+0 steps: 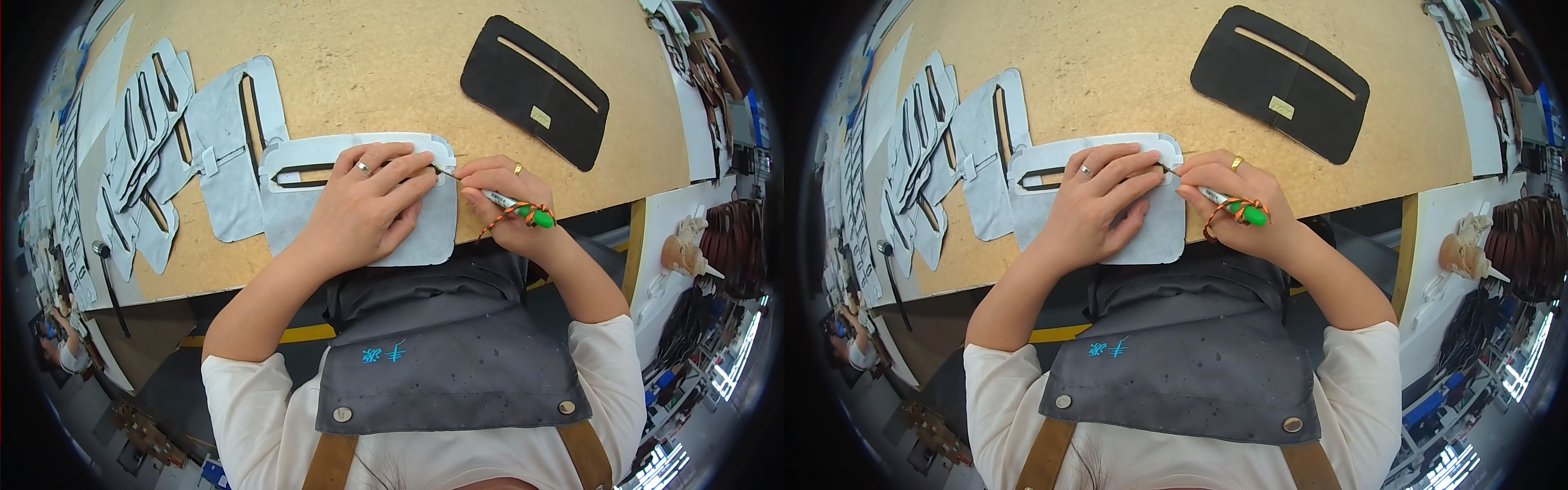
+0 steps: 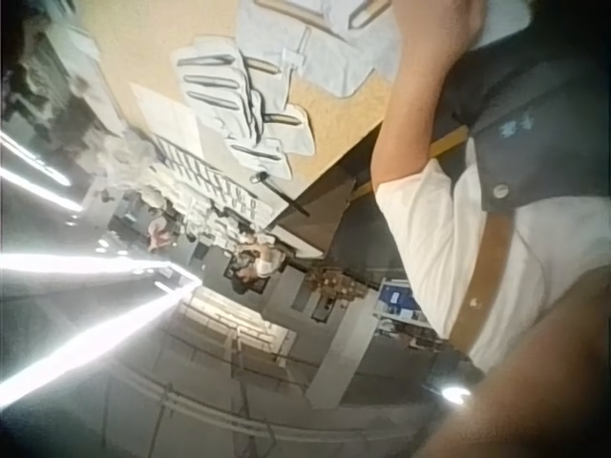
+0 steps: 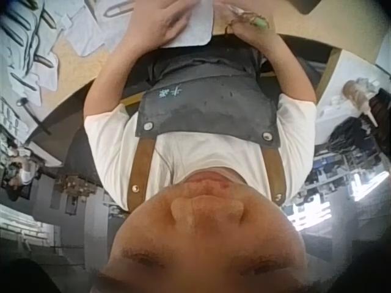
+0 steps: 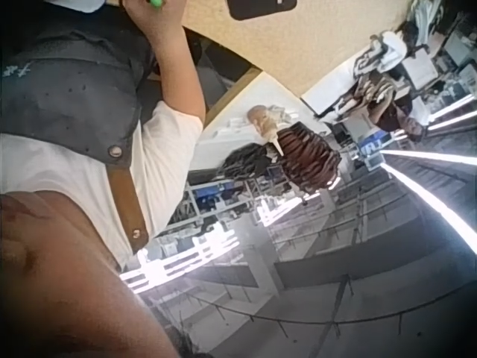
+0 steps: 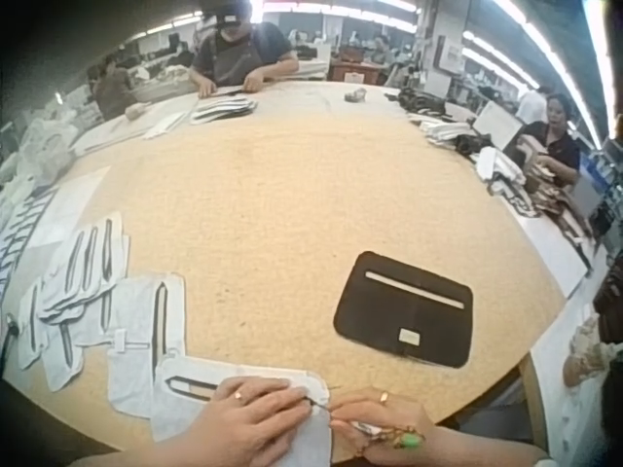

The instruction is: Manually applying glue or sealant and inspecting leather components for bags or wallets.

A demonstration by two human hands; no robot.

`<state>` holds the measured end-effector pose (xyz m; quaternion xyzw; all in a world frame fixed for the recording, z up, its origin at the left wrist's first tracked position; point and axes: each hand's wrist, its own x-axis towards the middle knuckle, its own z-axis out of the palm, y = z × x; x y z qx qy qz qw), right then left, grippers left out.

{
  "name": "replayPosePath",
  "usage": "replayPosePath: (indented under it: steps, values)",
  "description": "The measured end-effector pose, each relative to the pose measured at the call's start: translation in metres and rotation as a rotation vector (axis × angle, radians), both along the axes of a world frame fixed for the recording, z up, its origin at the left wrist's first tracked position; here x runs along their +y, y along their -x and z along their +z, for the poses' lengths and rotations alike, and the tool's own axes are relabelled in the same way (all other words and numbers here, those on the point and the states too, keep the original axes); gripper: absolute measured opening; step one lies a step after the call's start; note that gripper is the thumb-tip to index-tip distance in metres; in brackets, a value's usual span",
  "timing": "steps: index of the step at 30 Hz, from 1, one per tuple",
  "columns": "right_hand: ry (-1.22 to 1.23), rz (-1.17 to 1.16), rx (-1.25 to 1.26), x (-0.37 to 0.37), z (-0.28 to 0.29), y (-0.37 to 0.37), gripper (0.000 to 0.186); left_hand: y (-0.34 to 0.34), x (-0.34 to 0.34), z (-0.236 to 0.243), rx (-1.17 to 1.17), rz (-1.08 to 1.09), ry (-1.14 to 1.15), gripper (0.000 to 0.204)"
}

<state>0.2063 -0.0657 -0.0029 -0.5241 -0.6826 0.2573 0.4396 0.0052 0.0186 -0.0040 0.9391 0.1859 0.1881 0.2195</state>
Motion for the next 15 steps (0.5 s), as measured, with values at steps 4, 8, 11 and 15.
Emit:
replayPosePath:
  steps: [4, 8, 11, 15]
  values:
    - [-0.020, -0.004, -0.014, 0.0002, 0.0009, 0.0035, 0.013, -0.0012, -0.0009, 0.0000, -0.001, 0.012, -0.022, 0.035]
    - [0.028, -0.078, 0.097, 0.0042, -0.0038, 0.0032, 0.009, -0.0015, -0.0011, 0.0031, 0.029, 0.018, -0.034, 0.035]
    - [0.039, -0.103, 0.173, 0.0045, -0.0072, 0.0032, 0.006, -0.0021, -0.0019, 0.0010, 0.017, 0.019, -0.041, 0.035]
    - [0.275, -0.171, 0.214, 0.0012, -0.0056, -0.0044, 0.004, 0.0002, -0.0003, 0.0011, 0.007, 0.015, -0.012, 0.034]
